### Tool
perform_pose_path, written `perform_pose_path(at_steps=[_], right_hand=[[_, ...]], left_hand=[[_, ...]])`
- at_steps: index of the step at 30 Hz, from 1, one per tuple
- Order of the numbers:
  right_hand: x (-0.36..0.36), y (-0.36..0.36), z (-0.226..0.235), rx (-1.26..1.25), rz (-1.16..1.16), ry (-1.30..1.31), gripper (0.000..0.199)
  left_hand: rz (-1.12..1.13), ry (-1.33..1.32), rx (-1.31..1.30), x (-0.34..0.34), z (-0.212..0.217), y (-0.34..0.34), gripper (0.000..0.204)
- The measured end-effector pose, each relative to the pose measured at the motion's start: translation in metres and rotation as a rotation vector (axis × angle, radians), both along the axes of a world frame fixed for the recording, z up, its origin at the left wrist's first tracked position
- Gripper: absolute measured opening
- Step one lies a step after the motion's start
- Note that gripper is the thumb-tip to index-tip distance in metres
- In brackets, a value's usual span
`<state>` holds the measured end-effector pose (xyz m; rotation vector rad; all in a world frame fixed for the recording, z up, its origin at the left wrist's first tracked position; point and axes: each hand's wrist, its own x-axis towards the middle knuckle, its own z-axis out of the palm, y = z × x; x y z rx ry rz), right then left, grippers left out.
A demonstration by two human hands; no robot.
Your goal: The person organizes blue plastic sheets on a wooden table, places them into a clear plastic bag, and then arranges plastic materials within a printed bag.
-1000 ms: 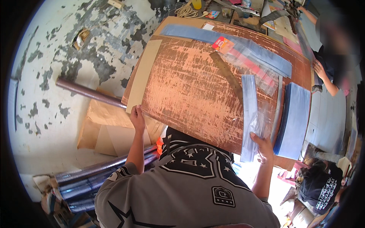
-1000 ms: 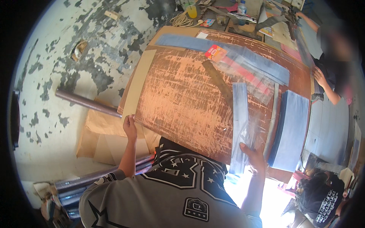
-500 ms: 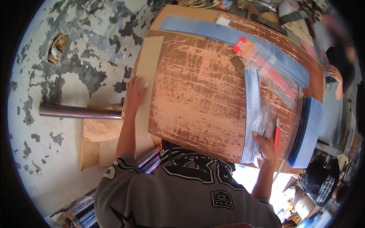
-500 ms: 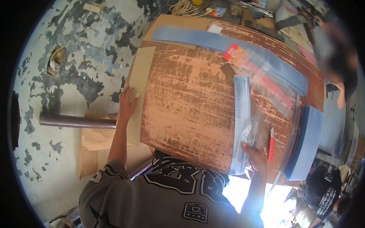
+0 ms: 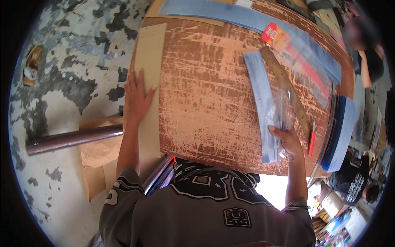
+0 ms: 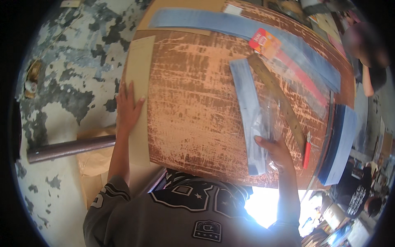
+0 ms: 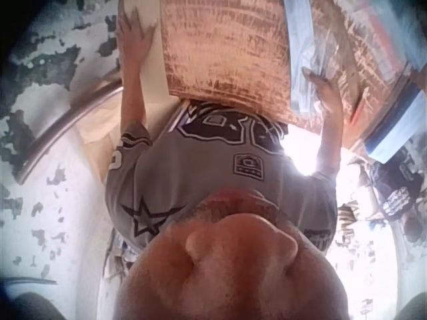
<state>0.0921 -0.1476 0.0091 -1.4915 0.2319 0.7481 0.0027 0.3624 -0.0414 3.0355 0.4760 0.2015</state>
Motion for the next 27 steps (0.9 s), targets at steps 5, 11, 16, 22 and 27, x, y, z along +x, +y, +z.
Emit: perform_pose_path(at_steps=[5, 11, 16, 22, 27], right_hand=[[0.002, -0.004, -0.013, -0.048, 0.066, -0.016, 0.073], [0.000, 0.001, -0.019, -0.032, 0.095, -0.030, 0.078], [-0.006, -0.002, -0.026, 0.011, 0.052, -0.048, 0.080], [-0.011, -0.004, -0.032, 0.017, 0.049, -0.061, 0.077], [-0.020, -0.002, -0.050, -0.045, 0.166, -0.316, 0.059]], left_hand=[[-0.007, 0.013, 0.006, 0.001, -0.001, -0.002, 0.073], [-0.023, -0.015, -0.005, -0.003, -0.023, 0.016, 0.072], [-0.004, 0.036, 0.014, -0.002, -0.025, 0.016, 0.073], [0.017, 0.033, 0.013, -0.005, -0.025, 0.010, 0.070], [0.025, 0.007, 0.011, -0.004, -0.029, 0.012, 0.072]])
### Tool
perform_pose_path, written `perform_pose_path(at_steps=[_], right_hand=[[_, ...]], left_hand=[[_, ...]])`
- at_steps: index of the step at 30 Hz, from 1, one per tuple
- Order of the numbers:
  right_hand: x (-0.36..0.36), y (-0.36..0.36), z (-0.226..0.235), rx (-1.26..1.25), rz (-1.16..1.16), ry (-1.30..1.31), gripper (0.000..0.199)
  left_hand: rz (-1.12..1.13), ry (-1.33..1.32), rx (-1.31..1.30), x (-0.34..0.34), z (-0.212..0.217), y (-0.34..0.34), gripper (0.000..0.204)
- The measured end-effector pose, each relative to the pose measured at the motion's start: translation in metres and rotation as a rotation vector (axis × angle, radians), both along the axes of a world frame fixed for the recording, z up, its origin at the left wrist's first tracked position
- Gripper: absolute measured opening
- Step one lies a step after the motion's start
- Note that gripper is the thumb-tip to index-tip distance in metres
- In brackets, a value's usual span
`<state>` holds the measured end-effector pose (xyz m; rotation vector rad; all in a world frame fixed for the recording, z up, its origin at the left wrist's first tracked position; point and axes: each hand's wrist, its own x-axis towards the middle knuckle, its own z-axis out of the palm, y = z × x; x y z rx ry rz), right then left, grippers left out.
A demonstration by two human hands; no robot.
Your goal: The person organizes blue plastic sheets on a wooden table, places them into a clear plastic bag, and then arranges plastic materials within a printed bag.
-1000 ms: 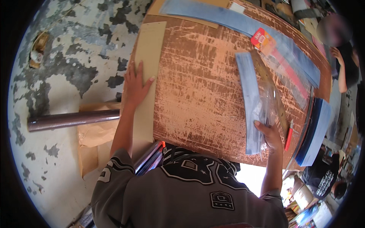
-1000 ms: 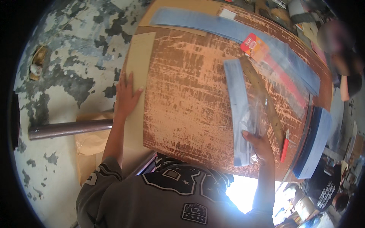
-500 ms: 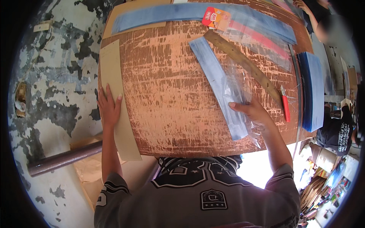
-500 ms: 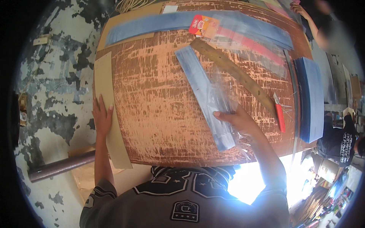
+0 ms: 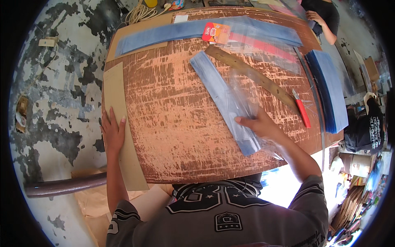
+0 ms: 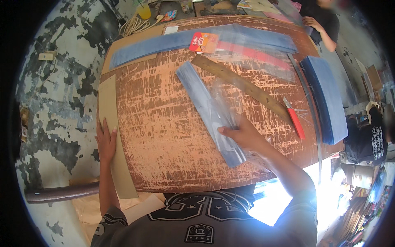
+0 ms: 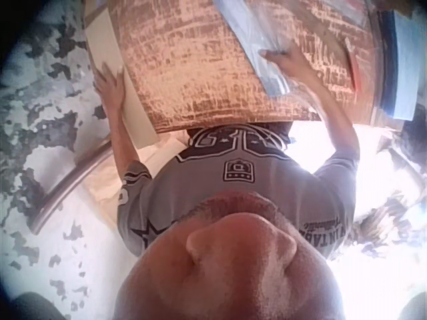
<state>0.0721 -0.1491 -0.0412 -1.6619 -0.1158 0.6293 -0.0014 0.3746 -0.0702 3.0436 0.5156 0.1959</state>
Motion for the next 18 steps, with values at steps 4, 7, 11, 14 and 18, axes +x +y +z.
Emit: perform_pose_path(at_steps=[4, 7, 11, 14, 18], right_hand=[[-0.013, 0.000, 0.010, -0.024, 0.011, -0.046, 0.052], [-0.027, -0.008, 0.014, 0.026, 0.004, -0.002, 0.056], [-0.056, -0.016, 0.025, 0.047, -0.022, -0.033, 0.057], [-0.078, -0.020, 0.043, 0.048, -0.116, 0.000, 0.058], [-0.091, -0.026, 0.044, 0.110, -0.160, -0.161, 0.060]], left_hand=[[0.016, -0.010, -0.010, -0.004, -0.001, 0.001, 0.074], [-0.021, -0.019, -0.025, -0.004, 0.003, -0.002, 0.076], [0.004, -0.059, -0.010, -0.004, -0.004, 0.005, 0.081], [0.035, -0.107, -0.042, -0.003, -0.001, -0.002, 0.082], [-0.097, -0.311, -0.093, -0.013, 0.014, -0.013, 0.078]])
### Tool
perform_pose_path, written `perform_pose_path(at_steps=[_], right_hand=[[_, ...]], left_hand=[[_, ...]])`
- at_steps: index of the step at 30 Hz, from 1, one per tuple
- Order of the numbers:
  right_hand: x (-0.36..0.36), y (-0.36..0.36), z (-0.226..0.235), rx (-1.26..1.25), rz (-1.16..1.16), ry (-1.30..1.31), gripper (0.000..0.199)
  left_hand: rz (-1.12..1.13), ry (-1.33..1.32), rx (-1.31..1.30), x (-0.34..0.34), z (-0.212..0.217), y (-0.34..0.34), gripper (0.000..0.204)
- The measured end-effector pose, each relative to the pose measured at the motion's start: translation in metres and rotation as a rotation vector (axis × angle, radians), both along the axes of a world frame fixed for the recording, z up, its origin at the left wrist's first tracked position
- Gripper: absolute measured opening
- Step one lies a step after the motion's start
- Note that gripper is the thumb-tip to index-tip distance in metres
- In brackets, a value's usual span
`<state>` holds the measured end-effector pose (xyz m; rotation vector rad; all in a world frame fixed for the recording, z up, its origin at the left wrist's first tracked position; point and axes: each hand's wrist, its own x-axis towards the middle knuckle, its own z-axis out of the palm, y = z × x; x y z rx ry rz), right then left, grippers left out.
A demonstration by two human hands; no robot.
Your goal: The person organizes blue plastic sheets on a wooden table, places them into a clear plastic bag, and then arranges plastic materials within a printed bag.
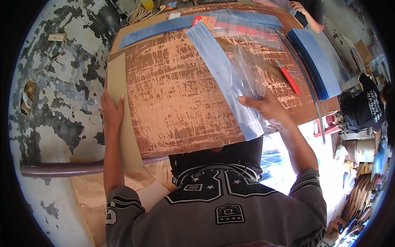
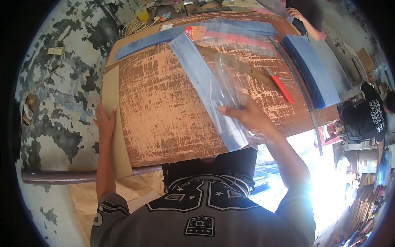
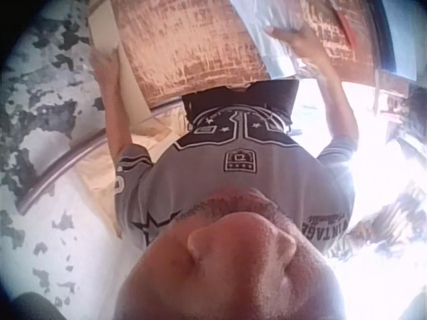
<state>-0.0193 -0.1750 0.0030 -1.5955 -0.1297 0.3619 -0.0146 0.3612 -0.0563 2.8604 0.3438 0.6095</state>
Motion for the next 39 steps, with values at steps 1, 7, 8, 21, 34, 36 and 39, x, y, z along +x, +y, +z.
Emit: perform_pose_path(at_steps=[1, 7, 8, 21, 34, 36, 39], right_hand=[[-0.001, -0.001, 0.000, -0.022, 0.031, -0.058, 0.062], [-0.017, 0.028, 0.018, 0.017, 0.064, -0.140, 0.061], [-0.016, 0.033, 0.020, -0.057, 0.115, -0.197, 0.060], [0.019, 0.102, -0.002, -0.140, 0.154, -0.631, 0.057], [0.016, 0.122, -0.017, 0.211, 0.110, -0.399, 0.076], [0.012, 0.131, -0.014, 0.227, 0.096, -0.461, 0.083], [0.010, 0.143, -0.009, 0.205, 0.127, -0.572, 0.093]], left_hand=[[-0.066, -0.076, -0.012, -0.003, 0.010, -0.002, 0.076], [-0.511, -0.011, -0.997, -0.028, 0.070, -0.122, 0.060], [-0.537, -0.015, -1.130, -0.031, 0.070, -0.141, 0.059], [-0.822, -0.610, -1.719, -0.034, 0.108, -0.241, 0.028], [-0.666, -0.591, -1.445, -0.030, 0.109, -0.248, 0.025], [-0.665, -0.606, -1.462, -0.030, 0.108, -0.250, 0.027], [-0.686, -0.522, -1.429, -0.032, 0.110, -0.251, 0.039]])
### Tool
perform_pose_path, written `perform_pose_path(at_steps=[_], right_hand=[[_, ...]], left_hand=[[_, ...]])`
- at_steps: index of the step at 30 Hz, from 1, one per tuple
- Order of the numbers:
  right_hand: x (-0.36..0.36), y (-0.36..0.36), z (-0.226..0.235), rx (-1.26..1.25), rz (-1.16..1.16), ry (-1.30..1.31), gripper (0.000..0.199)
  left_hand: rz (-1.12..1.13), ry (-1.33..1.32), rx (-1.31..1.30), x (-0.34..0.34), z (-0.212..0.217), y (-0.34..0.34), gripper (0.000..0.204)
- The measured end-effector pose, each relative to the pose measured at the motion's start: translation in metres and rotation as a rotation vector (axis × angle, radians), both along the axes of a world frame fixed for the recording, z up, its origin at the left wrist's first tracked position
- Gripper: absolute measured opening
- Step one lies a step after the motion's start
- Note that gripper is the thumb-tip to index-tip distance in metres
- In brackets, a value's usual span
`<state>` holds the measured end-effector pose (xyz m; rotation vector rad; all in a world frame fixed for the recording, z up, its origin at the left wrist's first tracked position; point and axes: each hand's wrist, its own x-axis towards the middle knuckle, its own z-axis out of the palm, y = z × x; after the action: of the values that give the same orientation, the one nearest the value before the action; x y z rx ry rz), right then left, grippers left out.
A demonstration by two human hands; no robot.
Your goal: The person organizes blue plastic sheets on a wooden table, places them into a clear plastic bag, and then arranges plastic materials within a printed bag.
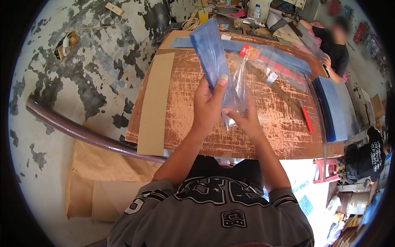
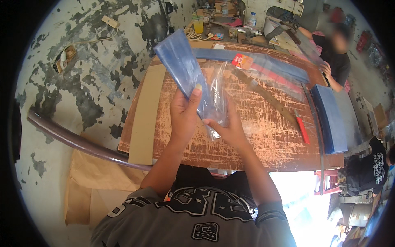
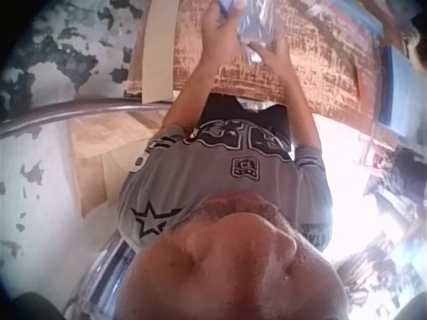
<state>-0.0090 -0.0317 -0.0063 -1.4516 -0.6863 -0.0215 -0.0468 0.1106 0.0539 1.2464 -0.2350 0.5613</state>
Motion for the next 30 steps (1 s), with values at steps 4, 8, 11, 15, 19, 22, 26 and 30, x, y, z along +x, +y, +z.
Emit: perform_pose_path(at_steps=[4, 8, 11, 15, 19, 22, 26, 30], right_hand=[[0.003, 0.007, -0.001, -0.031, -0.033, -0.083, 0.096], [0.003, 0.003, 0.002, -0.080, -0.083, -0.106, 0.094], [0.008, -0.003, -0.005, -0.019, -0.104, -0.014, 0.091], [0.007, -0.006, -0.004, -0.146, -0.124, -0.104, 0.083], [0.005, -0.007, -0.003, -0.203, -0.136, -0.227, 0.086], [0.005, -0.011, 0.004, -0.217, -0.111, -0.213, 0.094], [0.003, -0.020, 0.002, -0.195, -0.052, -0.151, 0.099], [0.003, -0.023, 0.005, -0.163, -0.124, -0.273, 0.096]], left_hand=[[-0.083, -0.068, 0.101, 0.003, 0.007, -0.005, 0.054], [-0.220, 0.009, 0.063, 0.007, 0.004, 0.010, 0.050], [-0.240, -0.002, 0.138, 0.010, 0.004, 0.017, 0.048], [-0.270, -0.023, 0.134, 0.015, -0.003, 0.022, 0.047], [-0.380, -0.039, -0.116, 0.011, 0.007, 0.000, 0.051], [-0.411, -0.013, -0.163, 0.012, 0.004, 0.002, 0.056], [-0.422, -0.064, -0.144, 0.010, 0.001, -0.002, 0.059], [-0.345, -0.041, -0.069, 0.008, 0.012, -0.012, 0.053]])
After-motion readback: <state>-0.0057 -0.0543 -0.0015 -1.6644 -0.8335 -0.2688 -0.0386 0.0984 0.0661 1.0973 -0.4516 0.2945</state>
